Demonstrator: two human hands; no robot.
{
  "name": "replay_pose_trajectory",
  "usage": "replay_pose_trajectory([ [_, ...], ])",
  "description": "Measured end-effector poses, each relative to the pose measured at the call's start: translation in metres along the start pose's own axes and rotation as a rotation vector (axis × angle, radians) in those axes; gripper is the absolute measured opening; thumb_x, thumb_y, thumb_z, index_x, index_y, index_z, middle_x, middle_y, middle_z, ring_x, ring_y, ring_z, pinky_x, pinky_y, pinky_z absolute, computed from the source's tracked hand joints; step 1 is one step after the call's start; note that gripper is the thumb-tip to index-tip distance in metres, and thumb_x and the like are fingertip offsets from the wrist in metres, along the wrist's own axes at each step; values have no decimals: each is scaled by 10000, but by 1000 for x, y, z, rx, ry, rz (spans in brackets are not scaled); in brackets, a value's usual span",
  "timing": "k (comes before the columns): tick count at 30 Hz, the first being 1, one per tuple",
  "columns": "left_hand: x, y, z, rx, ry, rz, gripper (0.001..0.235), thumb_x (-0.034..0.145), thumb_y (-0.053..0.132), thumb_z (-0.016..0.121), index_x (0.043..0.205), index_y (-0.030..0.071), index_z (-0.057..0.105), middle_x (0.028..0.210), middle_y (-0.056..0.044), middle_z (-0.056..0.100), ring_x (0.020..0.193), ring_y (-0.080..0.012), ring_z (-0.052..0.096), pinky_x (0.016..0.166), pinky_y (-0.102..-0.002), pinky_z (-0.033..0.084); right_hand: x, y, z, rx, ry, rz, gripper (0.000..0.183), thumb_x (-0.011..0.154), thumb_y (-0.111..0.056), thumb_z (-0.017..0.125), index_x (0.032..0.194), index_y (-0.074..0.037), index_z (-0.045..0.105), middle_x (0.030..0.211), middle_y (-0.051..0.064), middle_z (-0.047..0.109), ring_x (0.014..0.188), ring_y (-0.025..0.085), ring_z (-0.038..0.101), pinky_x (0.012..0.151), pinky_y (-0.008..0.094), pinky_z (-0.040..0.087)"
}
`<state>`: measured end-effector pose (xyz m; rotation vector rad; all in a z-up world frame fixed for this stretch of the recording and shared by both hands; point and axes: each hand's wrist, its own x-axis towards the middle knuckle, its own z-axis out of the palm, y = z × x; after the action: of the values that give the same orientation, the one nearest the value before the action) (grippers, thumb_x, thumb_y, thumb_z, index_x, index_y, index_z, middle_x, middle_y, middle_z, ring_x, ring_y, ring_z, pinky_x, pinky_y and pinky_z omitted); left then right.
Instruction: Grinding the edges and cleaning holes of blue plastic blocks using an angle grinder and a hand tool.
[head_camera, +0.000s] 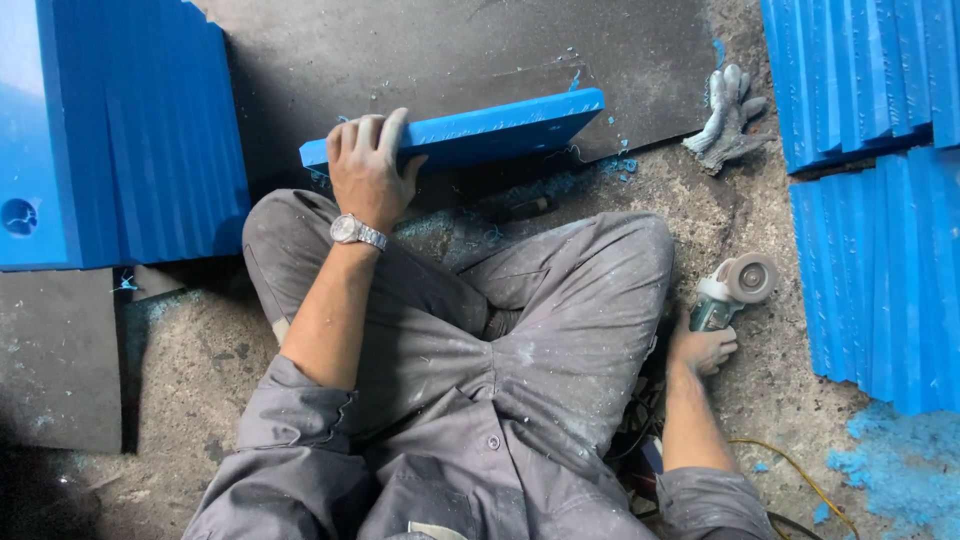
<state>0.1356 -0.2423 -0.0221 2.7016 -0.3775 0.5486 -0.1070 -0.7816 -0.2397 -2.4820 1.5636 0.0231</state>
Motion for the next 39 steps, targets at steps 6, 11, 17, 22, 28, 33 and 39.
replay_pose_trajectory([
  [6,0,-6,1,72,66,-46,501,742,320,901,1157,136,688,1083,-52,660,1044,-281,592,959,-456,391,3,8,-28,182,-68,-69,783,811,-470,908,1304,27,556,1233,241,623,1119,396,623,985,550,500],
  [11,2,14,15,37,89,-60,506,718,334,897,1134,136,686,1075,-37,664,1021,-265,590,931,-458,384,0,-19,-110,676,-422,-15,637,870,-381,838,1333,-3,618,1154,159,714,1021,283,691,936,488,537],
  [17,4,30,33,-15,46,3,563,830,248,810,1327,80,606,1202,-77,634,1137,-268,575,1013,-462,390,-42,-98,-212,1132,-838,-228,590,954,-293,770,1398,12,530,1063,171,677,878,297,698,756,441,595],
  [22,-4,25,24,59,69,127,656,916,35,608,1557,75,473,1470,-129,584,1406,-287,508,1212,-445,345,-94,-175,-256,1293,-850,-477,645,982,-252,770,1481,26,471,1125,151,654,977,312,693,844,450,603],
  [28,-13,18,-6,122,-15,38,672,915,4,568,1562,156,470,1490,-107,553,1410,-291,488,1240,-488,312,-125,-232,-278,1446,-930,-575,584,1060,-261,654,1492,76,453,1225,238,666,1086,335,709,967,432,593],
  [33,-17,17,-10,7,-77,24,675,945,24,584,1598,113,436,1558,-157,499,1480,-333,428,1269,-509,266,-116,-244,-267,1353,-1024,-520,553,983,-267,683,1400,40,490,1128,210,691,941,278,722,802,404,628],
  [39,-20,24,-21,-34,-240,-22,799,878,136,633,1615,48,336,1669,-197,293,1552,-366,236,1264,-541,150,-105,-256,-247,992,-736,-558,467,902,-150,799,1262,26,559,967,140,705,760,198,711,663,332,608],
])
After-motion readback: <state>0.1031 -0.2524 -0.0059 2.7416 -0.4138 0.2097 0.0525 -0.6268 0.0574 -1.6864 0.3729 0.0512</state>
